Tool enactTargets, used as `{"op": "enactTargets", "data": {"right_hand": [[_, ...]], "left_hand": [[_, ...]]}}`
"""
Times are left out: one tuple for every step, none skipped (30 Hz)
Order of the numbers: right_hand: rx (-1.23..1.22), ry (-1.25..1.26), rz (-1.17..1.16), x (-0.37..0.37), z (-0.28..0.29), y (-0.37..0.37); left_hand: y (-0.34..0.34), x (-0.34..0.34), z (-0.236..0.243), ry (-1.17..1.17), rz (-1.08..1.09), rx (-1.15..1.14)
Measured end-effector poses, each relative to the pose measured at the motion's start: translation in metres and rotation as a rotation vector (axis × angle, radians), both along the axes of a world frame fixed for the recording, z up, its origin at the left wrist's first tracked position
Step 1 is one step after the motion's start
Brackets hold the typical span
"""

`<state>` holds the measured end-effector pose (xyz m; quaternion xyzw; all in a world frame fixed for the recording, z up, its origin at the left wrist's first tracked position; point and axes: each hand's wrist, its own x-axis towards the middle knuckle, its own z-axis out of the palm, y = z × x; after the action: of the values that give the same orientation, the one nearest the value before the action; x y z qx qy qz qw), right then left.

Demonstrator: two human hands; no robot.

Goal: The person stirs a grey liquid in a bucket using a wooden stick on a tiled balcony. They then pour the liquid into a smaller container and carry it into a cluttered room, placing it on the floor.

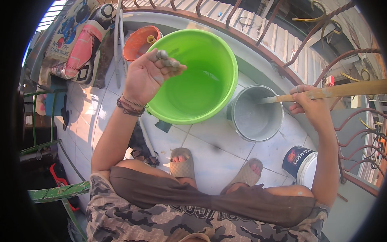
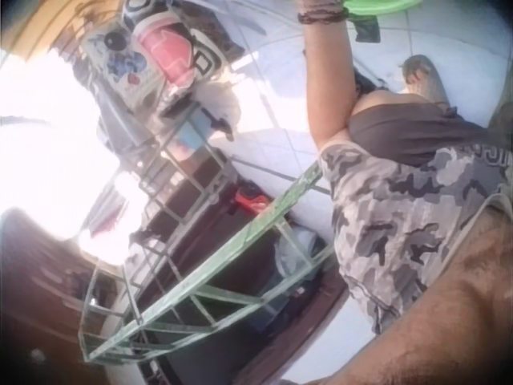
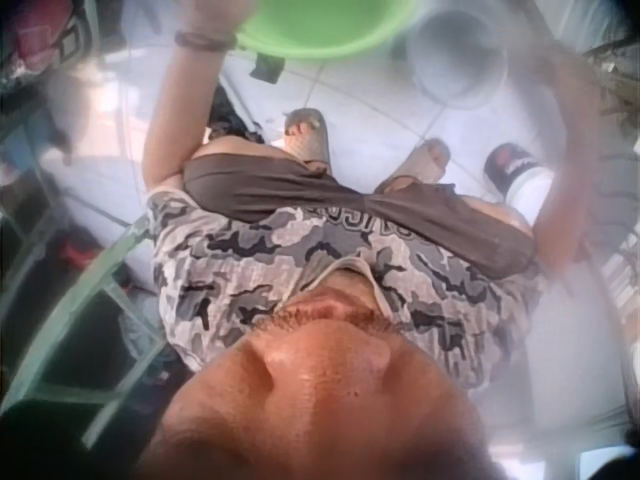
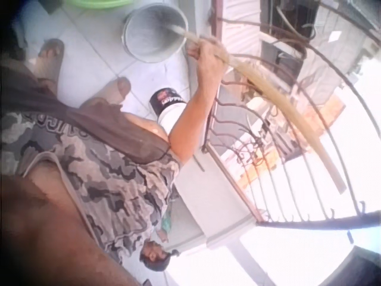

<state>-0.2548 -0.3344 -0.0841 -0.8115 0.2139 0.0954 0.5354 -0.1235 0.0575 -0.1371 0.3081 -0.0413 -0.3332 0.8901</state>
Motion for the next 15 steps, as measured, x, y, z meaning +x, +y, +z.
{"op": "enactTargets", "data": {"right_hand": [[0.009, 0.032, 0.025, -0.002, 0.003, 0.002], [0.014, 0.054, 0.066, -0.005, 0.006, 0.004], [0.031, 0.046, 0.074, -0.006, 0.006, 0.008], [0.048, 0.038, 0.082, -0.007, 0.005, 0.013], [0.068, 0.032, 0.089, -0.007, 0.003, 0.017], [0.078, -0.013, 0.068, -0.006, 0.0, 0.021], [0.087, -0.058, 0.045, -0.004, -0.005, 0.024], [0.097, -0.099, 0.025, -0.002, -0.007, 0.027], [0.058, -0.111, 0.008, 0.0, -0.007, 0.026], [0.018, -0.122, -0.011, 0.002, -0.007, 0.024], [-0.026, -0.132, -0.027, 0.004, -0.006, 0.021], [-0.049, -0.083, -0.031, 0.004, -0.002, 0.018], [-0.072, -0.034, -0.035, 0.004, 0.004, 0.014], [-0.102, 0.024, -0.043, 0.001, 0.007, 0.01], [-0.054, 0.057, -0.004, -0.001, 0.008, 0.012]], "left_hand": [[0.004, 0.001, 0.0, -0.048, -0.014, 0.004], [0.002, 0.002, 0.004, -0.096, -0.034, 0.003], [0.0, 0.003, 0.007, -0.144, -0.053, 0.003], [-0.001, 0.002, 0.01, -0.14, -0.04, -0.004], [-0.002, -0.002, 0.012, -0.135, -0.028, -0.008], [-0.003, -0.003, 0.014, -0.13, -0.016, -0.012], [-0.002, -0.003, 0.014, -0.123, -0.016, -0.015], [-0.001, -0.003, 0.012, -0.114, -0.014, -0.016], [0.0, -0.004, 0.011, -0.104, -0.012, -0.017], [0.001, -0.004, 0.012, -0.121, -0.007, 0.008], [0.001, -0.006, 0.012, -0.137, -0.001, 0.03], [0.001, -0.007, 0.013, -0.152, 0.005, 0.051], [0.002, -0.007, 0.016, -0.114, 0.032, 0.109], [-0.001, -0.009, 0.017, -0.068, 0.054, 0.16], [-0.004, -0.012, 0.016, -0.021, 0.075, 0.211]]}}
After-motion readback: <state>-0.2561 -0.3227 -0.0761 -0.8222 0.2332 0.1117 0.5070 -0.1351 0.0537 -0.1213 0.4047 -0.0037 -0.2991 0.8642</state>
